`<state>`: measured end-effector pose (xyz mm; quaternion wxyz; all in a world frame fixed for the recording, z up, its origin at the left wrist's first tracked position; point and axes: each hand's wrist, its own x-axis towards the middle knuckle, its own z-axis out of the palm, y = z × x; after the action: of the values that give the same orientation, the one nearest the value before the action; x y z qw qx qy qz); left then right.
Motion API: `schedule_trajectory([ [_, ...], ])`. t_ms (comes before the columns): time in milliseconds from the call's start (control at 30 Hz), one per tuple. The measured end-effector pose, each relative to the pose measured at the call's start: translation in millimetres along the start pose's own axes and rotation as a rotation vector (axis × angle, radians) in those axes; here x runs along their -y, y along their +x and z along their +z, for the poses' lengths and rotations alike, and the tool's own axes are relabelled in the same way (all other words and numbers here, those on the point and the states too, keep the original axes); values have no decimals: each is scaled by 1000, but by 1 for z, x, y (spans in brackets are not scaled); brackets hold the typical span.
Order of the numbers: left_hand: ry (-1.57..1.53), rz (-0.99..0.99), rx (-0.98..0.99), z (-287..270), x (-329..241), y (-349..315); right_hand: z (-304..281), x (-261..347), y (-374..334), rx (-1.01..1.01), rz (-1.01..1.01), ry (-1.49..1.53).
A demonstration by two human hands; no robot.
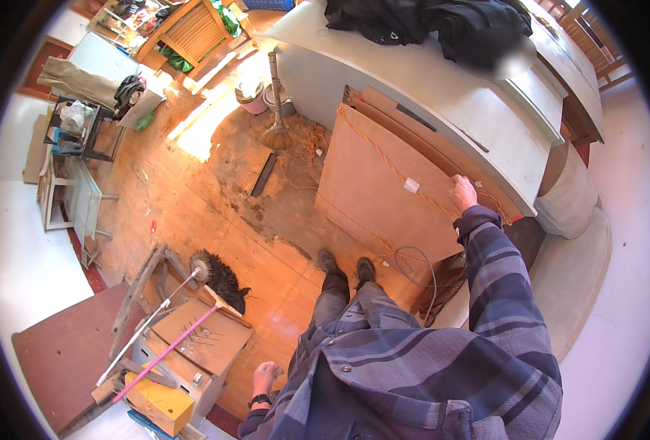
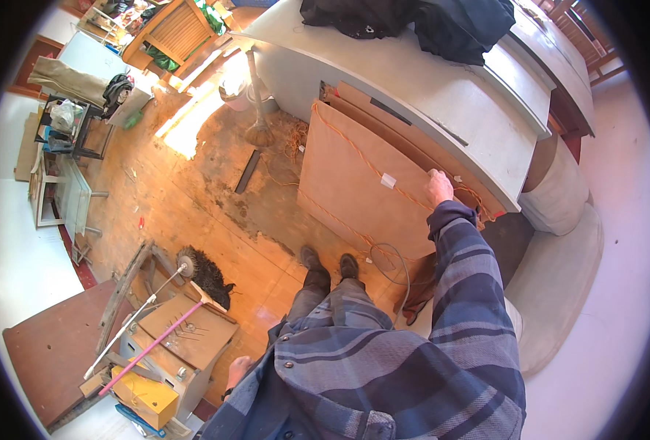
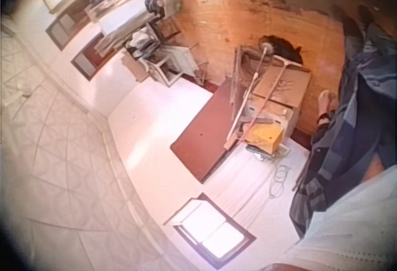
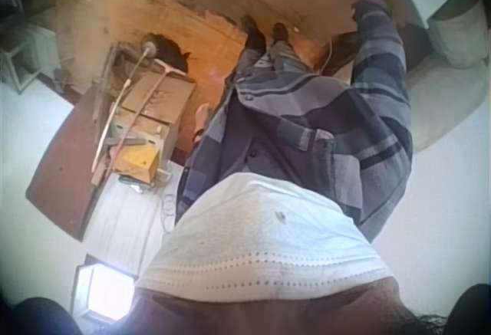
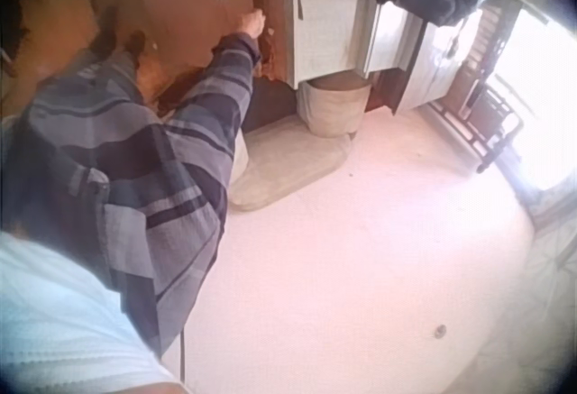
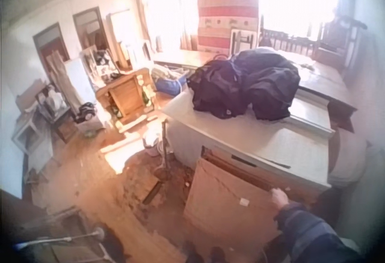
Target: The person picks up rectangular light fixture frames and attaches orange string lights to them. They repeatedly pick up frames, thread or wrap the string lights, and place the frames back on a stack. The person handles multiple frames and string lights throughout the clip.
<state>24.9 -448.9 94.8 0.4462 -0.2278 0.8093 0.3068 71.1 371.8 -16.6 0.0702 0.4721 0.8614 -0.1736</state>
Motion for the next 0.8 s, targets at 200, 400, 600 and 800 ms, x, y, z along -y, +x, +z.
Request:
schedule_trajectory([
  [200, 22, 33, 13, 1, -3, 36, -8, 12, -36, -45, -86, 61],
  [400, -39, 176, 55, 2, -51, 92, -14, 57, -131, -68, -290, 138],
  [600, 234, 328, 123, 0, -187, 127, -9, 100, -233, 1, -396, 223],
  [800, 180, 403, 159, -12, -326, 163, 4, 138, -304, 48, -326, 316],
])
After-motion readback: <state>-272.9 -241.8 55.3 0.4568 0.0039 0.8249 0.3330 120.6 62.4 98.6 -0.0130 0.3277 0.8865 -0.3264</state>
